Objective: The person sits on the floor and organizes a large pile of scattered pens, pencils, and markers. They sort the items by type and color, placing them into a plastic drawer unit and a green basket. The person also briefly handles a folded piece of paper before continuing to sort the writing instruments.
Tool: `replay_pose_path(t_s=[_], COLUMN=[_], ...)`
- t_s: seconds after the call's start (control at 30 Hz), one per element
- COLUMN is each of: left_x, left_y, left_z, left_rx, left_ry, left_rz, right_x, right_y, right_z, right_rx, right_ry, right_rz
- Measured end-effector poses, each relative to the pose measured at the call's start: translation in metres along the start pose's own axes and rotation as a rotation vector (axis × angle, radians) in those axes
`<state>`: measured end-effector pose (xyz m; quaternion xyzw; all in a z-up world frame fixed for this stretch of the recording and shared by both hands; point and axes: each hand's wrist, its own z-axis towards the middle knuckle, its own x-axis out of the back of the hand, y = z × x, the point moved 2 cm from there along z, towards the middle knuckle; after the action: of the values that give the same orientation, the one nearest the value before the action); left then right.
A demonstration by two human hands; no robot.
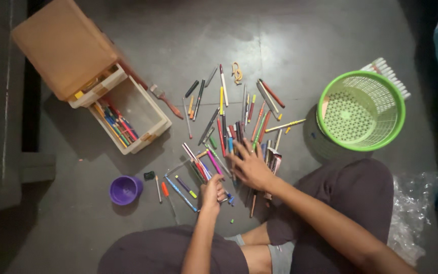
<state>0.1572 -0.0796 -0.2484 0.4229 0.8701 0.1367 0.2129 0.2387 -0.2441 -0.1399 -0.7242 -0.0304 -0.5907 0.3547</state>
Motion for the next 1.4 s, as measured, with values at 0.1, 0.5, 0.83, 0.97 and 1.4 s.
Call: replay_pose_path(t_s=[0.1, 0.5, 0.83, 0.97, 1.4], left_x=[-0.001, 0.003, -0.006, -0.006, -0.010], left_y=[-0.005, -0.011, -0.004, -0.002, 0.000], left_z=[0.004, 0.010, -0.006, -0.010, -0.011], left_rx=[-0.025, -0.053, -0.116, -0.115, -0.108], left_ry=[0.037, 0.064, 0.080, 0.077, 0.080], left_rz=[-0.010, -0.107, 0.007, 0.021, 0.047], right_x=[-0.008, 0.004, 0.017, 0.025, 0.025], right_y=[-0.005, 0.001, 0.021, 0.040, 0.049], right_z=[-0.010, -0.002, 0.004, 0.008, 0.002], right_rx=[0.093, 0.110, -0.093, -0.156, -0.322], right_ry=[-0.108, 0.131, 0.210, 0.350, 0.352], right_rz=[-0.023, 0.139, 0.269, 0.262, 0.325])
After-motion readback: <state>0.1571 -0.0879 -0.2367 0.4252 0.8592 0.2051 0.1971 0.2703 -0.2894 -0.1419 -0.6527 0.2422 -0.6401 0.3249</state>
